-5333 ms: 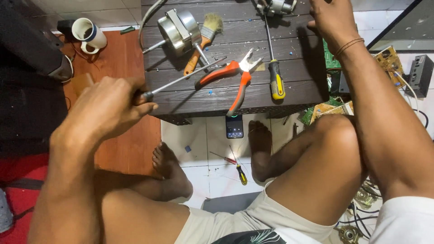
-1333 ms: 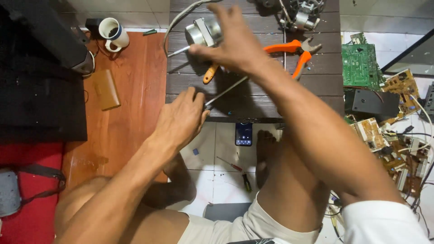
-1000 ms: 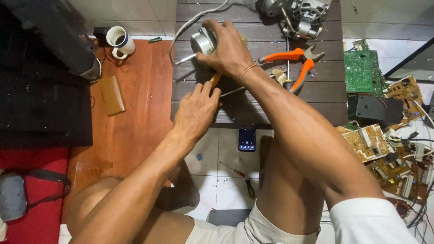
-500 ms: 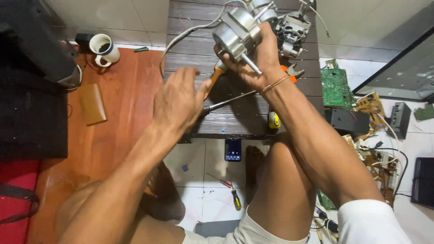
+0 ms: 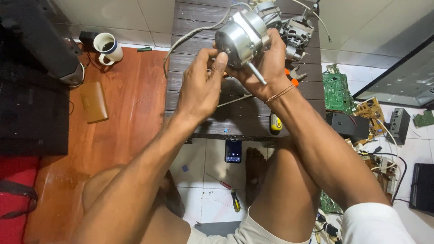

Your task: Brushing dust off a motor component and using a screwdriver to clean internal areas.

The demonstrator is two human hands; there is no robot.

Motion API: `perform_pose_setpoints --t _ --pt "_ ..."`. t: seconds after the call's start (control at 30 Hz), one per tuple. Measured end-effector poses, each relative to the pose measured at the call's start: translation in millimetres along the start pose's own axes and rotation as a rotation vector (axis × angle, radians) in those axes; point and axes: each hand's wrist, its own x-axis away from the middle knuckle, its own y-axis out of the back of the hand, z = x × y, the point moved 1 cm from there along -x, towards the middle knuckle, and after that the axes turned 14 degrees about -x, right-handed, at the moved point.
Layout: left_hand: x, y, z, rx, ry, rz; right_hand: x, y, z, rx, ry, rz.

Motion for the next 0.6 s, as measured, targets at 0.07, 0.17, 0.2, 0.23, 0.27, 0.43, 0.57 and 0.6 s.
perform_pose_setpoints --t 0.07,0.17,0.2,0.23,0.27,0.43,0.57,0.6 --pt "-2 -1 1 0.035 0.026 0.023 2 -1 0 0.013 0.012 -0.06" --pt "-5 -4 8 0.073 0.053 0.053 9 -9 2 0.048 0.06 -0.073" --pt "-5 -6 12 0.077 0.05 0.057 13 -12 2 0.073 0.097 -0.02" --pt "-10 -5 18 0.076 0.057 0.061 12 -13 2 0.069 0.093 -0.026" --pt "-16 -5 23 0.071 0.029 0.052 11 -13 3 0.074 0.112 -0.053" --pt "-27 -10 62 -0.411 0.026 0.035 10 -4 18 0.146 0.209 -0.085" --pt "-17 -43 103 -0.85 -0.224 0.103 8 22 41 -0.065 0.212 0.017" --pt "-15 -51 110 -0.923 -0.248 0.082 7 27 45 -0.077 0.185 0.032"
